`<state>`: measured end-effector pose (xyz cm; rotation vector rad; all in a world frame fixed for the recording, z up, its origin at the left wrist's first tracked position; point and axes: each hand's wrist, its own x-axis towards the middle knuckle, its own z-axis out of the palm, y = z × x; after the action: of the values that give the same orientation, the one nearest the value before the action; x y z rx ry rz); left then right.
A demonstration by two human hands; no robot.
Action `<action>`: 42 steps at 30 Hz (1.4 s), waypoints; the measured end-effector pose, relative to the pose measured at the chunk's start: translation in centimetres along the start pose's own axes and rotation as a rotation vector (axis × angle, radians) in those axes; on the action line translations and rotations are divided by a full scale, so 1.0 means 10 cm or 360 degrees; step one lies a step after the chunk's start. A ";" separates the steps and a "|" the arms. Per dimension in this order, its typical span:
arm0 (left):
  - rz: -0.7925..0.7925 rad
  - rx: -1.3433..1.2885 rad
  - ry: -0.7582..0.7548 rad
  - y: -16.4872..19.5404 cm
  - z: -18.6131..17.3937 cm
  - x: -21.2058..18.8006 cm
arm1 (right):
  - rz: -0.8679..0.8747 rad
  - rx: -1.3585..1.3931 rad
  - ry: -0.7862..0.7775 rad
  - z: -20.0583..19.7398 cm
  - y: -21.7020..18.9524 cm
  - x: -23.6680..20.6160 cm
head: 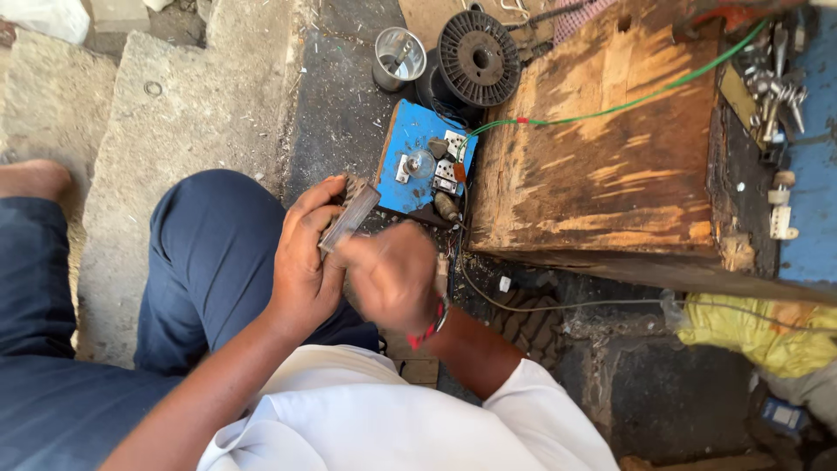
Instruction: The person sits on outdoor stone steps and files the edges and slots of a metal motor housing part by hand, repeatedly repositioning and turning the part to work different sides, then holds it up to view the slotted opening.
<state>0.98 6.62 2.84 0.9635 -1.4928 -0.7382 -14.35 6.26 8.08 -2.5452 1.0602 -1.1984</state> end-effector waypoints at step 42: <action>-0.0096 0.0046 -0.0003 -0.01 0.00 0.00 | 0.0302 -0.0091 0.0085 0.00 0.00 0.02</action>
<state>0.95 6.54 2.76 1.0336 -1.4852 -0.7625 -14.23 6.08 8.20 -2.3994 1.3326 -1.2077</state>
